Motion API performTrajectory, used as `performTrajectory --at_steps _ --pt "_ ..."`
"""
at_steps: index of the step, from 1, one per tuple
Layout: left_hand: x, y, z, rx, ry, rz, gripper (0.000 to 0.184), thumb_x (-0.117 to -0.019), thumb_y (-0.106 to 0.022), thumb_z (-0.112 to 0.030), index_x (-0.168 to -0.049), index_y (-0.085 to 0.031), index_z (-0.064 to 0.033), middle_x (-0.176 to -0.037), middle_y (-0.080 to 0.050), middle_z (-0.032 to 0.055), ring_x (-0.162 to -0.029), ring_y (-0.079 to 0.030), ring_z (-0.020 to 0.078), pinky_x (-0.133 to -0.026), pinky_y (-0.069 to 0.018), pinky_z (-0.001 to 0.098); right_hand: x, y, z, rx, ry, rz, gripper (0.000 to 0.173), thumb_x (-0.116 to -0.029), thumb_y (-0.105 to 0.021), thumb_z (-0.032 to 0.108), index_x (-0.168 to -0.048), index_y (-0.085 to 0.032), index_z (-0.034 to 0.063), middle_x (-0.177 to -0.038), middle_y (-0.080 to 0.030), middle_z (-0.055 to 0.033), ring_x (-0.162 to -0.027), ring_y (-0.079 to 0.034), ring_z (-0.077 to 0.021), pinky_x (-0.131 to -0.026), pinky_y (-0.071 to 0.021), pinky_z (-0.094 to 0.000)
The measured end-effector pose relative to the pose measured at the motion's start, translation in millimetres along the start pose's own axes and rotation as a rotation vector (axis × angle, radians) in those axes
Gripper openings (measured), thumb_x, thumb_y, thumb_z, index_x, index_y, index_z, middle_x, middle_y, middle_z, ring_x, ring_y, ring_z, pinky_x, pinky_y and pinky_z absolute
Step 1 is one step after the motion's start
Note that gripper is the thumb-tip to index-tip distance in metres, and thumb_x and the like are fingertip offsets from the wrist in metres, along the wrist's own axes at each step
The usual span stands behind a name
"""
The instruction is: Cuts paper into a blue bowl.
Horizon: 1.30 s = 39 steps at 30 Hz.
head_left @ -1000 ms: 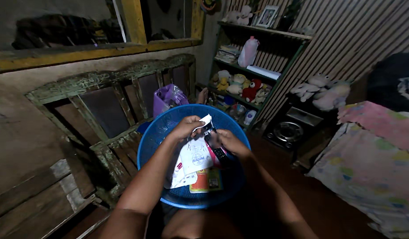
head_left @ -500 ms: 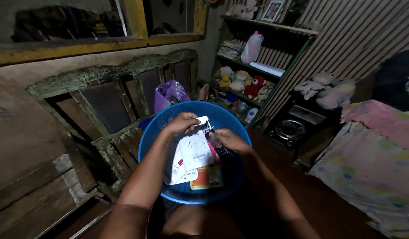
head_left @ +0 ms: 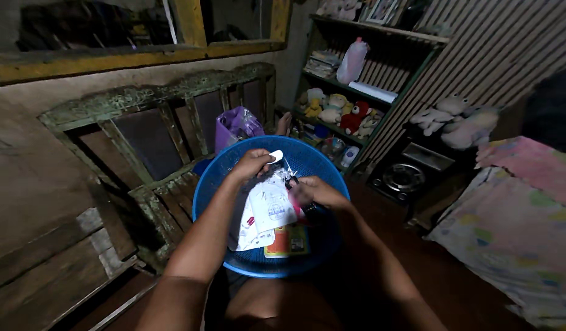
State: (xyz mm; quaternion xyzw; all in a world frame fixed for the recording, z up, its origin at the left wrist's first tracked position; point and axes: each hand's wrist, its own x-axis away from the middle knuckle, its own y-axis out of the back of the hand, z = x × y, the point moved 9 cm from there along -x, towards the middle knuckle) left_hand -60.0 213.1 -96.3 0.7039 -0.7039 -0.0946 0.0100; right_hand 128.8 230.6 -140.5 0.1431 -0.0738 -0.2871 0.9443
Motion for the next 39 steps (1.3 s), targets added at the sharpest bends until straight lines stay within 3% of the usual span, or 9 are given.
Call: performTrajectory --at_steps 3,6,11,18,39 --pt "6 -13 -4 0.155 0.015 -0.101 0.020 -0.1058 -0.055 -0.025 -0.106 -0.063 -0.0063 -0.064 -0.052 -0.0007 -0.047 -0.044 0.0065 -0.045 -0.0402 0.0209 -1 2 -1 -0.005 0.011 -0.041 0.047 -0.1080 -0.045 0.048 -0.104 -0.067 0.0057 -0.086 -0.064 -0.0022 -0.071 -0.062 -0.0111 -0.065 -0.0546 -0.0279" --pt "7 -33 2 0.288 0.061 -0.085 0.023 -0.1061 -0.054 -0.030 -0.114 -0.062 -0.0099 -0.065 -0.050 -0.0026 -0.047 -0.043 0.0056 -0.044 -0.0405 0.0201 1 3 5 -0.010 0.039 -0.067 0.048 -0.1092 -0.042 0.047 -0.105 -0.066 0.0051 -0.087 -0.065 -0.0026 -0.072 -0.063 -0.0115 -0.066 -0.0550 -0.0282" --pt "2 -52 8 0.397 0.080 -0.048 0.021 -0.1068 -0.054 -0.028 -0.110 -0.062 -0.0095 -0.066 -0.051 -0.0020 -0.049 -0.045 0.0063 -0.048 -0.0434 0.0212 2 6 7 -0.013 0.072 -0.098 0.047 -0.1095 -0.042 0.045 -0.106 -0.065 0.0042 -0.088 -0.066 -0.0034 -0.072 -0.063 -0.0122 -0.068 -0.0553 -0.0287" --pt "2 -59 13 0.405 0.088 -0.061 0.021 -0.1064 -0.055 -0.026 -0.114 -0.061 -0.0084 -0.066 -0.052 -0.0011 -0.049 -0.045 0.0066 -0.047 -0.0429 0.0210 1 8 8 -0.024 0.115 -0.105 0.049 -0.1089 -0.043 0.047 -0.104 -0.066 0.0041 -0.088 -0.065 -0.0044 -0.073 -0.063 -0.0125 -0.067 -0.0553 -0.0287" --pt "4 -56 2 0.319 0.028 -0.049 0.019 -0.1059 -0.057 -0.025 -0.112 -0.062 -0.0075 -0.068 -0.053 0.0002 -0.050 -0.045 0.0068 -0.048 -0.0425 0.0208 2 11 12 -0.027 0.145 -0.185 0.041 -0.1092 -0.048 0.037 -0.097 -0.066 0.0023 -0.082 -0.065 -0.0041 -0.070 -0.063 -0.0118 -0.067 -0.0561 -0.0286"
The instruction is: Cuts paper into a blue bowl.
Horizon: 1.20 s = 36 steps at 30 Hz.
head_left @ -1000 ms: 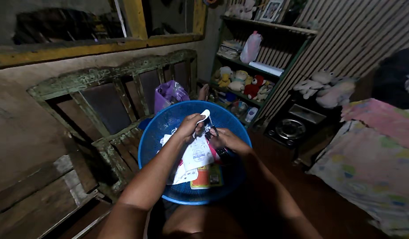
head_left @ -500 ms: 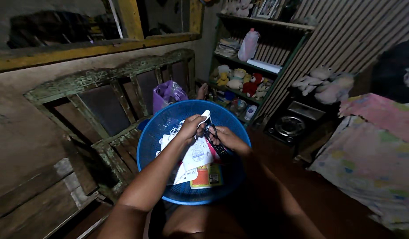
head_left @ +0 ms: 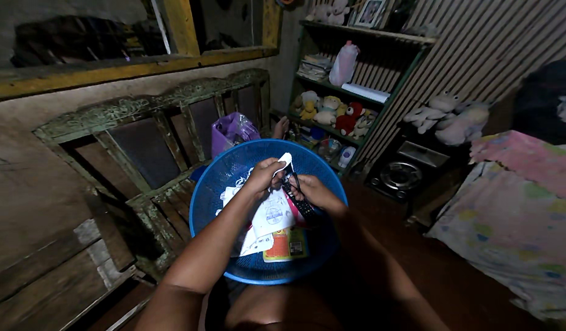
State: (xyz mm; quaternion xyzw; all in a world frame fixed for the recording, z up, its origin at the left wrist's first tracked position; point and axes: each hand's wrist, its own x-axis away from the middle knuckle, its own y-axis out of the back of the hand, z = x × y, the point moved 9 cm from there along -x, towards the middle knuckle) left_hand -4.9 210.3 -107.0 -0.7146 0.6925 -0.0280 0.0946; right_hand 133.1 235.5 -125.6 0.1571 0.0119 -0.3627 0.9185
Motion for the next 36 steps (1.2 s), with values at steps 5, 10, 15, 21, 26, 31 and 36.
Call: performTrajectory --at_steps 5,10,15,21,26,31,36 --pt "-1 5 -6 -0.102 -0.020 0.045 0.019 -0.1058 -0.057 -0.025 -0.108 -0.062 -0.0069 -0.066 -0.053 0.0007 -0.049 -0.045 0.0069 -0.047 -0.0414 0.0211 0 2 2 0.009 0.007 -0.004 0.040 -0.1086 -0.049 0.037 -0.097 -0.066 0.0025 -0.082 -0.065 -0.0036 -0.070 -0.063 -0.0107 -0.066 -0.0555 -0.0277" --pt "1 12 -12 -0.177 -0.043 0.054 0.019 -0.1046 -0.059 -0.024 -0.106 -0.065 -0.0059 -0.066 -0.055 0.0014 -0.049 -0.047 0.0076 -0.047 -0.0423 0.0214 1 0 2 0.041 -0.012 0.002 0.036 -0.1084 -0.051 0.034 -0.101 -0.068 0.0028 -0.083 -0.066 -0.0029 -0.070 -0.063 -0.0095 -0.066 -0.0555 -0.0263" --pt "6 16 -19 -0.250 -0.047 0.127 0.018 -0.1040 -0.059 -0.023 -0.101 -0.065 -0.0062 -0.064 -0.053 0.0009 -0.048 -0.046 0.0074 -0.046 -0.0414 0.0214 1 0 -1 0.048 -0.030 0.030 0.038 -0.1076 -0.052 0.038 -0.102 -0.068 0.0039 -0.084 -0.065 -0.0026 -0.071 -0.062 -0.0099 -0.066 -0.0546 -0.0270" --pt "5 26 -25 -0.343 -0.035 0.128 0.018 -0.1028 -0.060 -0.020 -0.098 -0.065 -0.0036 -0.063 -0.055 0.0015 -0.048 -0.046 0.0075 -0.046 -0.0402 0.0222 1 -2 -1 0.101 -0.068 0.066 0.039 -0.1066 -0.054 0.039 -0.098 -0.068 0.0042 -0.081 -0.064 -0.0018 -0.069 -0.061 -0.0087 -0.064 -0.0541 -0.0261" --pt "3 32 -22 -0.388 -0.004 0.223 0.017 -0.1021 -0.061 -0.019 -0.095 -0.066 -0.0044 -0.062 -0.053 0.0008 -0.048 -0.046 0.0069 -0.046 -0.0392 0.0216 2 -5 -5 0.103 -0.093 0.129 0.042 -0.1048 -0.055 0.045 -0.097 -0.068 0.0058 -0.080 -0.063 -0.0005 -0.067 -0.060 -0.0079 -0.063 -0.0525 -0.0254" --pt "3 38 -19 -0.397 0.005 0.239 0.016 -0.1010 -0.062 -0.019 -0.097 -0.068 -0.0041 -0.062 -0.054 0.0007 -0.048 -0.046 0.0060 -0.046 -0.0391 0.0209 2 -6 -7 0.139 -0.097 0.165 0.041 -0.1044 -0.056 0.045 -0.095 -0.068 0.0072 -0.080 -0.063 0.0003 -0.066 -0.059 -0.0071 -0.061 -0.0510 -0.0237" --pt "3 39 -19 -0.396 0.002 0.255 0.016 -0.1003 -0.063 -0.019 -0.094 -0.067 -0.0046 -0.061 -0.054 0.0005 -0.048 -0.046 0.0063 -0.046 -0.0386 0.0211 3 -7 -8 0.101 -0.106 0.181 0.040 -0.1046 -0.056 0.045 -0.095 -0.068 0.0070 -0.078 -0.062 0.0006 -0.065 -0.059 -0.0073 -0.061 -0.0520 -0.0243"
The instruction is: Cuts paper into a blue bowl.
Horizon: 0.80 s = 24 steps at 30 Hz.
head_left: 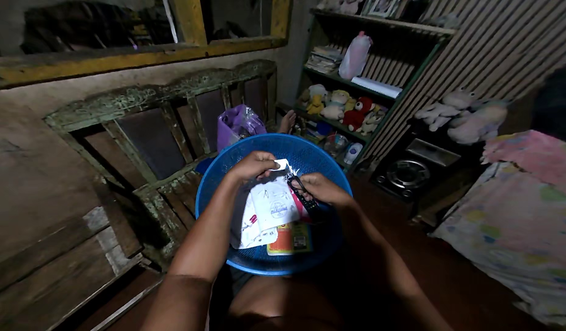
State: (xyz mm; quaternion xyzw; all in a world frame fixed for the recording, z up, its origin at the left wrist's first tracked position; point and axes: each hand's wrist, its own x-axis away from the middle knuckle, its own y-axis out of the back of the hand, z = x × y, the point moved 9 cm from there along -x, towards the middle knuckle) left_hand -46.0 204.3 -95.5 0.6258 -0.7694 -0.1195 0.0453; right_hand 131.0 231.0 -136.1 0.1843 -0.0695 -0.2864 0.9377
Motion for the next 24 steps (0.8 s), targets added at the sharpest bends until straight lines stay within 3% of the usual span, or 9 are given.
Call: performTrajectory --at_steps 7,11,16,21,24 --pt "1 -3 4 -0.024 0.015 0.022 0.017 -0.0998 -0.064 -0.019 -0.095 -0.069 -0.0039 -0.060 -0.054 0.0011 -0.047 -0.046 0.0066 -0.045 -0.0378 0.0217 -1 -2 -2 -0.005 -0.044 0.005 0.041 -0.1041 -0.057 0.046 -0.098 -0.068 0.0071 -0.081 -0.063 -0.0001 -0.066 -0.059 -0.0076 -0.061 -0.0518 -0.0240" --pt "-2 6 6 -0.004 0.012 -0.076 0.019 -0.1016 -0.062 -0.021 -0.096 -0.066 -0.0031 -0.062 -0.054 0.0009 -0.048 -0.046 0.0072 -0.046 -0.0391 0.0225 -2 -1 -7 0.061 -0.082 -0.020 0.044 -0.1040 -0.056 0.048 -0.094 -0.066 0.0071 -0.079 -0.063 -0.0002 -0.064 -0.059 -0.0078 -0.060 -0.0523 -0.0251" --pt "3 2 -1 0.077 0.033 -0.268 0.020 -0.1046 -0.058 -0.021 -0.106 -0.066 -0.0018 -0.065 -0.055 0.0024 -0.049 -0.047 0.0070 -0.048 -0.0414 0.0213 0 4 -3 0.112 -0.101 -0.118 0.039 -0.1080 -0.049 0.040 -0.109 -0.067 0.0050 -0.085 -0.065 -0.0033 -0.067 -0.062 -0.0112 -0.061 -0.0548 -0.0300" --pt "-12 -20 9 0.053 0.014 -0.153 0.021 -0.1029 -0.061 -0.023 -0.103 -0.065 -0.0024 -0.065 -0.059 0.0012 -0.049 -0.050 0.0062 -0.047 -0.0420 0.0209 2 19 14 -0.031 0.081 -0.321 0.043 -0.1010 -0.063 0.034 -0.129 -0.049 0.0036 -0.107 -0.067 -0.0116 -0.083 -0.070 -0.0219 -0.070 -0.0619 -0.0386" --pt "-12 -42 4 -0.079 0.007 -0.067 0.025 -0.1030 -0.062 -0.025 -0.109 -0.065 -0.0007 -0.071 -0.063 0.0040 -0.053 -0.053 0.0085 -0.051 -0.0461 0.0245 7 29 24 -0.129 0.182 -0.424 0.060 -0.0937 -0.072 0.023 -0.140 -0.040 0.0022 -0.106 -0.069 -0.0116 -0.086 -0.071 -0.0219 -0.073 -0.0630 -0.0394"
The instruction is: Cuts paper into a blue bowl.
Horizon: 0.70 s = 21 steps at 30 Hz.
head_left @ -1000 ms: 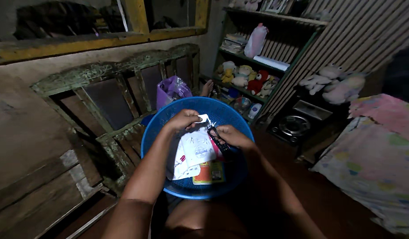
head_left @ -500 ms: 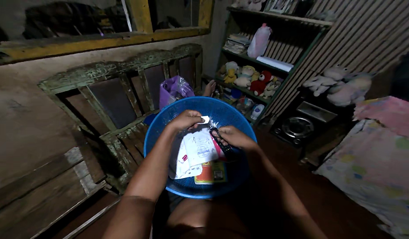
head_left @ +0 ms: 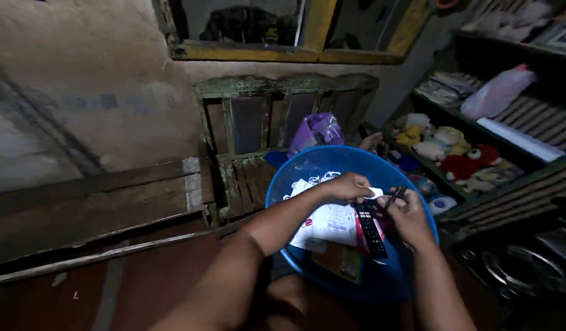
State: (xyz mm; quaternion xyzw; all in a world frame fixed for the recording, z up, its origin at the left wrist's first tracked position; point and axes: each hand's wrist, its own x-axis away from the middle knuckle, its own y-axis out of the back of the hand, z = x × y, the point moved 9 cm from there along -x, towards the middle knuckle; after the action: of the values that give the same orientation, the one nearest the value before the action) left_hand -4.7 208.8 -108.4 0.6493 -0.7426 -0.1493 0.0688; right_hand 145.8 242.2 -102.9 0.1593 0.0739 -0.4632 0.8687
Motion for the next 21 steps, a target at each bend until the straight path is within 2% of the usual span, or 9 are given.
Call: performTrajectory --at_steps 2,6,9,12,14,21 --pt "0 -11 -5 -0.057 -0.053 0.049 0.025 -0.1033 -0.062 -0.024 -0.107 -0.065 0.0005 -0.071 -0.064 0.0052 -0.053 -0.054 0.0093 -0.051 -0.0474 0.0258 0 4 4 -0.046 0.034 -0.050 0.064 -0.0905 -0.074 0.015 -0.141 -0.037 0.0014 -0.103 -0.070 -0.0110 -0.083 -0.072 -0.0204 -0.072 -0.0634 -0.0377" --pt "-1 -21 -8 -0.077 -0.111 0.096 0.024 -0.1033 -0.063 -0.023 -0.103 -0.065 0.0005 -0.068 -0.063 0.0046 -0.051 -0.053 0.0083 -0.049 -0.0449 0.0246 3 8 6 -0.061 0.033 -0.099 0.059 -0.0891 -0.071 0.003 -0.137 -0.036 0.0018 -0.099 -0.072 -0.0091 -0.082 -0.072 -0.0171 -0.073 -0.0626 -0.0336" --pt "-1 -22 -8 -0.086 -0.108 0.102 0.025 -0.1036 -0.063 -0.025 -0.103 -0.066 0.0003 -0.069 -0.064 0.0050 -0.051 -0.054 0.0088 -0.049 -0.0454 0.0248 4 11 6 -0.065 0.038 -0.118 0.059 -0.0885 -0.073 0.004 -0.136 -0.038 0.0022 -0.096 -0.072 -0.0088 -0.080 -0.072 -0.0169 -0.073 -0.0626 -0.0335" --pt "1 -21 -10 -0.135 -0.105 0.099 0.031 -0.1022 -0.065 -0.031 -0.106 -0.067 0.0003 -0.072 -0.067 0.0060 -0.054 -0.059 0.0104 -0.052 -0.0514 0.0274 2 15 4 -0.054 0.057 -0.141 0.059 -0.0879 -0.073 0.004 -0.135 -0.038 0.0023 -0.094 -0.071 -0.0074 -0.080 -0.072 -0.0153 -0.074 -0.0624 -0.0321" --pt "1 -21 -9 -0.179 -0.110 0.101 0.034 -0.1011 -0.067 -0.033 -0.104 -0.068 0.0007 -0.073 -0.068 0.0064 -0.056 -0.061 0.0108 -0.055 -0.0539 0.0287 2 18 3 -0.045 0.055 -0.168 0.060 -0.0875 -0.073 0.004 -0.136 -0.038 0.0023 -0.094 -0.070 -0.0063 -0.080 -0.071 -0.0138 -0.073 -0.0623 -0.0313" --pt "-1 -22 -7 -0.239 -0.133 0.111 0.028 -0.1041 -0.062 -0.027 -0.100 -0.067 0.0009 -0.068 -0.066 0.0057 -0.055 -0.061 0.0112 -0.056 -0.0542 0.0307 3 20 4 -0.027 0.026 -0.185 0.060 -0.0880 -0.074 0.006 -0.136 -0.039 0.0017 -0.095 -0.070 -0.0070 -0.080 -0.071 -0.0152 -0.072 -0.0627 -0.0329"
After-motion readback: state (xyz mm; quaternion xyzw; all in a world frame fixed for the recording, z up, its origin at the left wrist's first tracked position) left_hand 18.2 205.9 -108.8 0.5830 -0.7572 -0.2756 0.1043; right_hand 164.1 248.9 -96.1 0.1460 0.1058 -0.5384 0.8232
